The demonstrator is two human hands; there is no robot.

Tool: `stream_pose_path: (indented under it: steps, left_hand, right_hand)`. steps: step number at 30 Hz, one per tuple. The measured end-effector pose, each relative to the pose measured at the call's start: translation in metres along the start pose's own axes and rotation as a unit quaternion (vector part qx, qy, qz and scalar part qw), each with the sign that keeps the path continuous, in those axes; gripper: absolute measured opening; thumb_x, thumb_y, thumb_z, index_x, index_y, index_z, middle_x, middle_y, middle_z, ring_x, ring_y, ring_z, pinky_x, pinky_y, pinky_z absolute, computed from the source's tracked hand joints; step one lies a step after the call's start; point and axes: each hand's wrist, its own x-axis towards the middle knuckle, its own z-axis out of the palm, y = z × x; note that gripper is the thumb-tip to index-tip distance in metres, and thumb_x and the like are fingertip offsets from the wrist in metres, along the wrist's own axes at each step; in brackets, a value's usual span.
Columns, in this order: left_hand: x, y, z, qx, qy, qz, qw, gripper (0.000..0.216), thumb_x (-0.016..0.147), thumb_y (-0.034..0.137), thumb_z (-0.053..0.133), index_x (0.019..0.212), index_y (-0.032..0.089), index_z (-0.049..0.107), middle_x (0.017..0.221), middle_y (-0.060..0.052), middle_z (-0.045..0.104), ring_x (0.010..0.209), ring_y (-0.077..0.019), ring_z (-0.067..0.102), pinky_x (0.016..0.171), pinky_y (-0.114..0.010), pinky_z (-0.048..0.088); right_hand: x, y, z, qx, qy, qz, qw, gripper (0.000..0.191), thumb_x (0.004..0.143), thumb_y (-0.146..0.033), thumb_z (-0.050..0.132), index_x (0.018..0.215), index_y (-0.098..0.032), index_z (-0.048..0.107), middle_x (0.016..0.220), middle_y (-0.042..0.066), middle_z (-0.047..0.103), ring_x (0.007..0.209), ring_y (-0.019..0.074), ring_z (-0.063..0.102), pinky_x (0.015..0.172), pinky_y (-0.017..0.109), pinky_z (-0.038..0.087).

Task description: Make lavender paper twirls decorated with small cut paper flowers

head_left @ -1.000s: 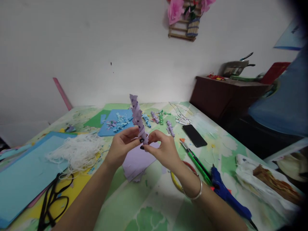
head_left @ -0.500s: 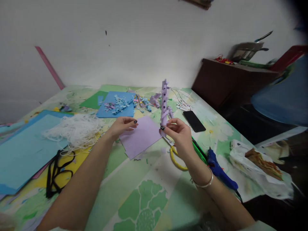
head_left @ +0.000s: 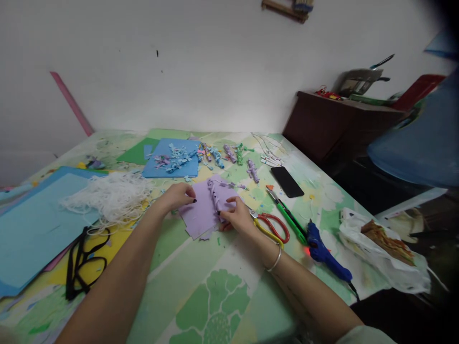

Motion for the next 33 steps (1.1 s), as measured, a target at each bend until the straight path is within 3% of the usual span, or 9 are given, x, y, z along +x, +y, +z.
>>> stream_pose_path:
  steps: [6,14,21,24,27,30,33]
  left_hand:
    - [-0.006,0.013,0.002,0.090,-0.002,0.022,0.996,0.018,0.068,0.024,0.062,0.082,0.018,0.073,0.098,-0.008,0.074,0.095,-0.0243,0.065,0.083,-0.028,0.045]
    - [-0.014,0.025,0.013,0.118,-0.005,0.032,0.992,0.025,0.078,0.028,0.059,0.097,0.017,0.070,0.105,-0.008,0.072,0.093,-0.0215,0.067,0.079,-0.026,0.046]
    - [-0.017,0.032,0.029,0.123,0.016,0.013,0.992,0.019,0.083,0.021,0.060,0.098,0.013,0.067,0.104,-0.008,0.071,0.095,-0.0203,0.064,0.085,-0.034,0.045]
    - [-0.016,0.037,0.036,0.114,0.031,-0.003,0.993,0.017,0.084,0.027,0.058,0.093,0.014,0.067,0.098,-0.008,0.072,0.088,-0.0194,0.065,0.077,-0.029,0.045]
    - [-0.015,0.045,0.042,0.111,0.051,-0.029,0.992,0.026,0.085,0.038,0.053,0.083,0.015,0.065,0.086,-0.008,0.073,0.082,-0.0206,0.065,0.065,-0.026,0.041]
    - [-0.015,0.056,0.046,0.121,0.075,-0.059,0.988,0.035,0.085,0.047,0.050,0.083,0.015,0.062,0.087,-0.011,0.072,0.083,-0.0238,0.065,0.062,-0.027,0.038]
    - [-0.019,0.068,0.052,0.134,0.085,-0.077,0.984,0.042,0.085,0.053,0.047,0.091,0.013,0.058,0.094,-0.018,0.070,0.090,-0.0299,0.064,0.065,-0.031,0.039]
  right_hand:
    - [-0.006,0.000,-0.005,-0.104,-0.030,-0.022,0.994,0.033,0.078,-0.018,0.059,0.106,-0.023,0.042,0.055,-0.009,0.059,0.033,0.0138,0.056,0.033,0.019,0.039]
    - [-0.017,-0.012,-0.013,-0.246,-0.030,-0.034,0.968,0.020,0.085,-0.025,0.052,0.104,-0.018,0.049,0.050,-0.006,0.055,0.032,0.0116,0.049,0.037,0.020,0.034]
    - [-0.017,-0.017,-0.010,-0.351,0.001,-0.066,0.934,0.019,0.078,-0.026,0.063,0.093,-0.015,0.059,0.071,0.005,0.066,0.059,0.0160,0.061,0.054,0.023,0.040]
    - [-0.014,-0.019,-0.005,-0.386,0.013,-0.077,0.919,0.016,0.077,-0.024,0.061,0.091,-0.014,0.062,0.082,0.010,0.068,0.075,0.0197,0.065,0.061,0.024,0.042]
    - [-0.008,-0.027,-0.004,-0.409,0.012,-0.081,0.909,0.017,0.077,-0.025,0.062,0.091,-0.015,0.065,0.082,0.009,0.070,0.079,0.0207,0.066,0.063,0.025,0.044]
    - [0.007,-0.044,-0.017,-0.425,0.025,-0.072,0.902,0.012,0.079,-0.028,0.065,0.084,-0.017,0.067,0.077,0.007,0.070,0.080,0.0203,0.067,0.067,0.025,0.046]
    - [0.032,-0.062,-0.048,-0.448,0.091,-0.045,0.888,0.015,0.087,-0.029,0.061,0.091,-0.016,0.068,0.090,0.009,0.070,0.091,0.0208,0.066,0.079,0.028,0.048]
